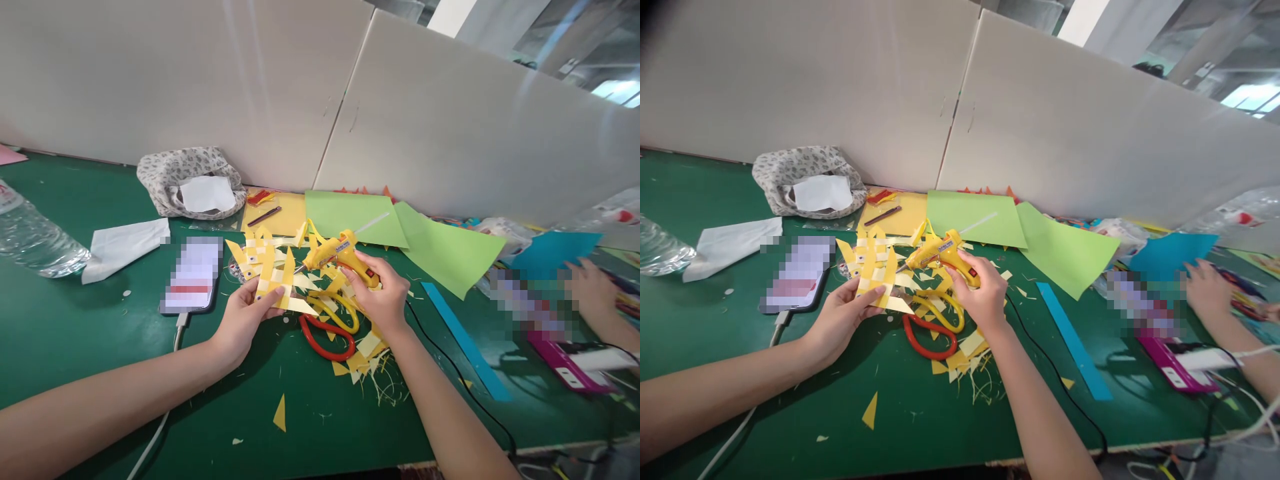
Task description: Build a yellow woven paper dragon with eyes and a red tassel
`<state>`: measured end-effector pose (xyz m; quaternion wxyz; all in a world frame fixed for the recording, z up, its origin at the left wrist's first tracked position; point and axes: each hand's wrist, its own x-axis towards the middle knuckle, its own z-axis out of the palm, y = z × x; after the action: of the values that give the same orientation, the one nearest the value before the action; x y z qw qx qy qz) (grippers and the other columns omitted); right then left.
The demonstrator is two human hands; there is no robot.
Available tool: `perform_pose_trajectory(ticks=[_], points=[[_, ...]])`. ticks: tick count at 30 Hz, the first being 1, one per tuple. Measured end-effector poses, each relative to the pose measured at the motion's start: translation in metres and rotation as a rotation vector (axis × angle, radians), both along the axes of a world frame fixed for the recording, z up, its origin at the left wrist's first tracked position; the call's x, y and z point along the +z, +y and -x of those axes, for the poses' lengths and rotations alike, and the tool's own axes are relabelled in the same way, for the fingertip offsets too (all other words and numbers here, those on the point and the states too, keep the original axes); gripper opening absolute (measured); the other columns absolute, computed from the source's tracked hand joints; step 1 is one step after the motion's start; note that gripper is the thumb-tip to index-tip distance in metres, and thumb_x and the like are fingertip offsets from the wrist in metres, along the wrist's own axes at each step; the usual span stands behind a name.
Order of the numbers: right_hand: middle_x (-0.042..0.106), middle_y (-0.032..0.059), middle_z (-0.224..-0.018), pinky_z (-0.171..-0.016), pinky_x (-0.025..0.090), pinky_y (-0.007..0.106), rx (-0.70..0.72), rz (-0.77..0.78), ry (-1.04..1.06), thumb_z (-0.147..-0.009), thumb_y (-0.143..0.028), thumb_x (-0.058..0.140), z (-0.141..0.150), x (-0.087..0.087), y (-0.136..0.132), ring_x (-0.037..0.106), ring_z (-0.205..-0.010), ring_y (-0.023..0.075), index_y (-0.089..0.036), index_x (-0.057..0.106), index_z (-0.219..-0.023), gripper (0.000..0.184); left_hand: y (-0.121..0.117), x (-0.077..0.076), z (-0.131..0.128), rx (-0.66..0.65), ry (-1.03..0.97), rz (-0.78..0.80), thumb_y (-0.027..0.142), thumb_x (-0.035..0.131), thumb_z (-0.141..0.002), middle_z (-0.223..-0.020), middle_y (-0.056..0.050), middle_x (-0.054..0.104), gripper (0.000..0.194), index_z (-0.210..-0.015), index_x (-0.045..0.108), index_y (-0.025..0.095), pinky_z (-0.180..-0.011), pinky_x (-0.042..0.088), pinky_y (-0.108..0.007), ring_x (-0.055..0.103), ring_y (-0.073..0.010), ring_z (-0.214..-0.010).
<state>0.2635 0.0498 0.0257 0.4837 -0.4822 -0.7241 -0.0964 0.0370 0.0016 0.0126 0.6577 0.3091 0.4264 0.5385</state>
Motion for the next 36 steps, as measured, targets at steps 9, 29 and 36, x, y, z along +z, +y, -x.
perform_pose_trajectory(ticks=[9, 29, 36], points=[[0.071, 0.0054, -0.097, -0.073, 0.058, 0.038, -0.011, -0.017, 0.002, -0.075, -0.027, 0.067, -0.0003, -0.0017, 0.0005, 0.068, -0.083, 0.0214, -0.024, 0.064, -0.101, 0.027, 0.0003, 0.0004, 0.0001, -0.003, -0.003, 0.011, 0.031, 0.074, -0.07, -0.1, -0.004, 0.069, 0.034, -0.099, 0.066, 0.017, -0.062, 0.053, -0.015, 0.064, -0.0114, -0.08], [0.071, 0.0041, -0.098, -0.074, 0.058, 0.039, 0.012, -0.049, 0.0, -0.075, -0.023, 0.066, 0.0009, -0.0005, -0.0009, 0.067, -0.088, 0.0207, -0.025, 0.063, -0.101, 0.026, -0.0004, 0.0052, 0.0001, -0.005, 0.001, 0.029, 0.031, 0.074, -0.068, -0.102, -0.006, 0.069, 0.035, -0.098, 0.066, 0.016, -0.063, 0.054, -0.018, 0.065, -0.013, -0.08], [0.07, 0.0039, -0.097, -0.075, 0.057, 0.039, 0.046, -0.081, -0.015, -0.075, -0.021, 0.067, 0.0008, 0.0008, -0.0006, 0.067, -0.089, 0.021, -0.026, 0.062, -0.101, 0.027, -0.0002, 0.0045, -0.0001, -0.003, 0.005, 0.027, 0.032, 0.075, -0.066, -0.101, -0.005, 0.069, 0.035, -0.096, 0.066, 0.017, -0.062, 0.053, -0.018, 0.065, -0.0132, -0.08]])
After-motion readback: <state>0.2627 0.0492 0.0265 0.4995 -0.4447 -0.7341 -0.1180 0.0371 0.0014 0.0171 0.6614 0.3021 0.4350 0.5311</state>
